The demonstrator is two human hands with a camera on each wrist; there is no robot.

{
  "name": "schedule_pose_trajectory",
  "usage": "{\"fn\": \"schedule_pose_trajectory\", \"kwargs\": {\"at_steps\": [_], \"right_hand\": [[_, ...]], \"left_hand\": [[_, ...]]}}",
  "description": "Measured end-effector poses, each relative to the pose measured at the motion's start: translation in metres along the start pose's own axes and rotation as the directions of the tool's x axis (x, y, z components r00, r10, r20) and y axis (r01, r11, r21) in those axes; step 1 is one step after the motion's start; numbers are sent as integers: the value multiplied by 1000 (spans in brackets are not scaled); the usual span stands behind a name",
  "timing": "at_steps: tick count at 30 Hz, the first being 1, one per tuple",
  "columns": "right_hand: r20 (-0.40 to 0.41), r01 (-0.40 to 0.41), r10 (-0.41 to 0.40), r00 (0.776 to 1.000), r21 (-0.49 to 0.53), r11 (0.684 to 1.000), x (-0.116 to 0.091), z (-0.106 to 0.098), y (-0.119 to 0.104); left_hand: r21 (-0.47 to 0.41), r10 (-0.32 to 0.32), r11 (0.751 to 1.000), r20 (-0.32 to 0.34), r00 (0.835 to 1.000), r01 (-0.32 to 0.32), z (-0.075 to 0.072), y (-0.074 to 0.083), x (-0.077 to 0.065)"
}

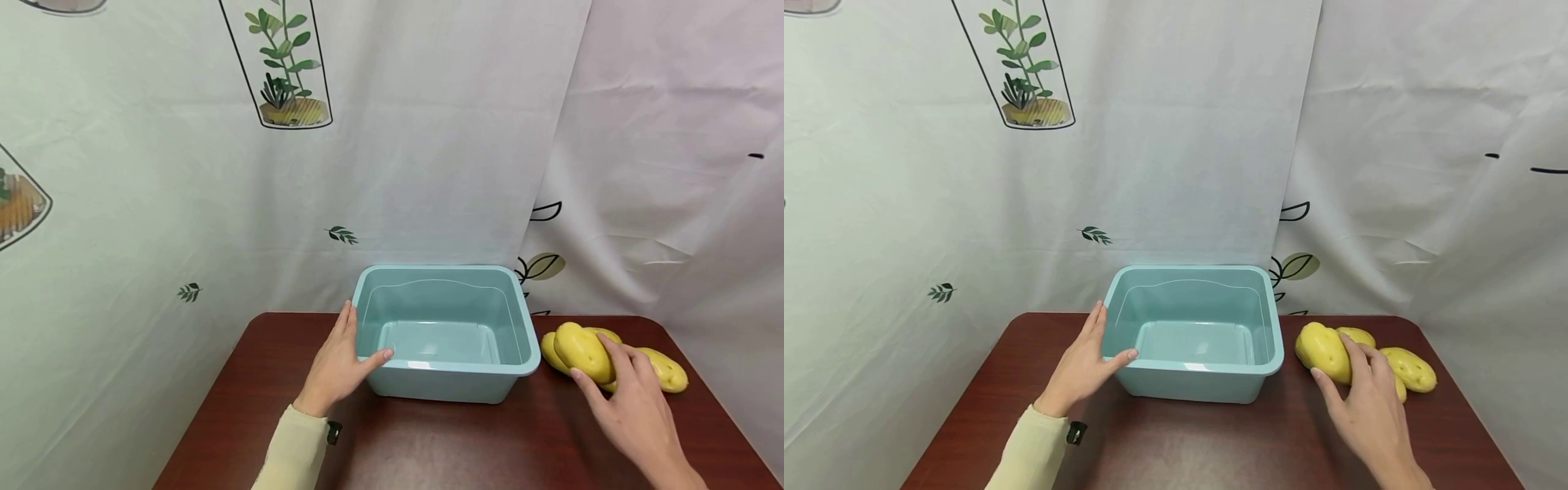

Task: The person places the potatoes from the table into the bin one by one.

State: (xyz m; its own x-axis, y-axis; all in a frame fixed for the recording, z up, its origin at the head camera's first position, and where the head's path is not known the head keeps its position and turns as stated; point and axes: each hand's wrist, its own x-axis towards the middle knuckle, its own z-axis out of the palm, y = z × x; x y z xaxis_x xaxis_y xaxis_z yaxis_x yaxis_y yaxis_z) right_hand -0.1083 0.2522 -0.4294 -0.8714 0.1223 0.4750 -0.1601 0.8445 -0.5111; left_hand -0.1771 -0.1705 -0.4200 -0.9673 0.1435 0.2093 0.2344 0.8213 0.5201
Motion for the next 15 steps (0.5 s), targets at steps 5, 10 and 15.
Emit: {"fn": "schedule_pose_trajectory", "kwargs": {"at_steps": [5,10,15], "right_hand": [[13,-6,6,1000,-1,1000,2,0,-2],[9,2,-2,1000,1,1000,4,0,-5],[-11,24,-24,1000,15,1000,6,0,-8]], "left_hand": [[-2,-3,1000,1,1000,3,1,0,0],[-1,-2,1000,0,1000,2,1,0,0],[1,-2,1000,-1,1000,2,1,0,1]]}}
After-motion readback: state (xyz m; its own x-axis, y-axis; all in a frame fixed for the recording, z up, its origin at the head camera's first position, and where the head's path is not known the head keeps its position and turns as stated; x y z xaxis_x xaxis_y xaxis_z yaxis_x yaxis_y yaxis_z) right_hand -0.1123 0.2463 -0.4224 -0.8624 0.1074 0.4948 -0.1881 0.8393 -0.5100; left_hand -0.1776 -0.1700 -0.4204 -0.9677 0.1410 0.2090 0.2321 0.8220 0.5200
